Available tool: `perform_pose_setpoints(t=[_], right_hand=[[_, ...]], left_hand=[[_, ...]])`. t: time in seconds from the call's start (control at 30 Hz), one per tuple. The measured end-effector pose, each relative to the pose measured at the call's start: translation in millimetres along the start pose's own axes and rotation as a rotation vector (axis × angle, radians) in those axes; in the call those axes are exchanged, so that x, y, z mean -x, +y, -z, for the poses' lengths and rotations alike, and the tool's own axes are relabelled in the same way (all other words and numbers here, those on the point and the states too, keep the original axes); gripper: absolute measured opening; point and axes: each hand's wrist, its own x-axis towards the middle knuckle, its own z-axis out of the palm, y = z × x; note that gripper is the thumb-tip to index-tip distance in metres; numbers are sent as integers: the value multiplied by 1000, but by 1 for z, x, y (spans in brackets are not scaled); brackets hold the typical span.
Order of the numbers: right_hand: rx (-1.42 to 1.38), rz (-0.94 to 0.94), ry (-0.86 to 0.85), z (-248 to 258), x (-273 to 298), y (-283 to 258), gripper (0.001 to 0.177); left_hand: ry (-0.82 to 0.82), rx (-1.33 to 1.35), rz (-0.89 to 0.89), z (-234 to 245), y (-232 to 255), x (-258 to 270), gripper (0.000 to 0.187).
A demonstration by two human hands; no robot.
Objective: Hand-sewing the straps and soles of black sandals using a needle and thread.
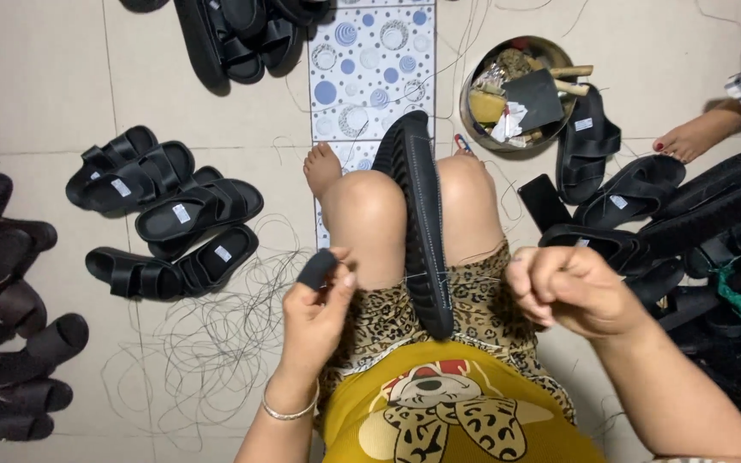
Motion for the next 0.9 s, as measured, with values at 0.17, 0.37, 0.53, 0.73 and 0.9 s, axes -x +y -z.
perform_pose_setpoints(t=[0.17, 0.37, 0.53, 0.73, 0.9], right_hand=[[974, 36, 161, -3, -6, 0, 25], [-187, 23, 44, -16, -18, 21, 11], [1635, -227, -185, -43, -6, -19, 15], [1727, -43, 17, -41, -30, 32, 43], [917, 171, 667, 7, -24, -6, 14]], left_hand=[[124, -80, -42, -8, -1, 5, 35], [-20, -105, -69, -23, 5, 8, 30], [-148, -326, 144, -21, -9, 7, 34], [-248, -344, 257, -24, -19, 5, 44], [38, -53, 269, 25, -55, -3, 29]])
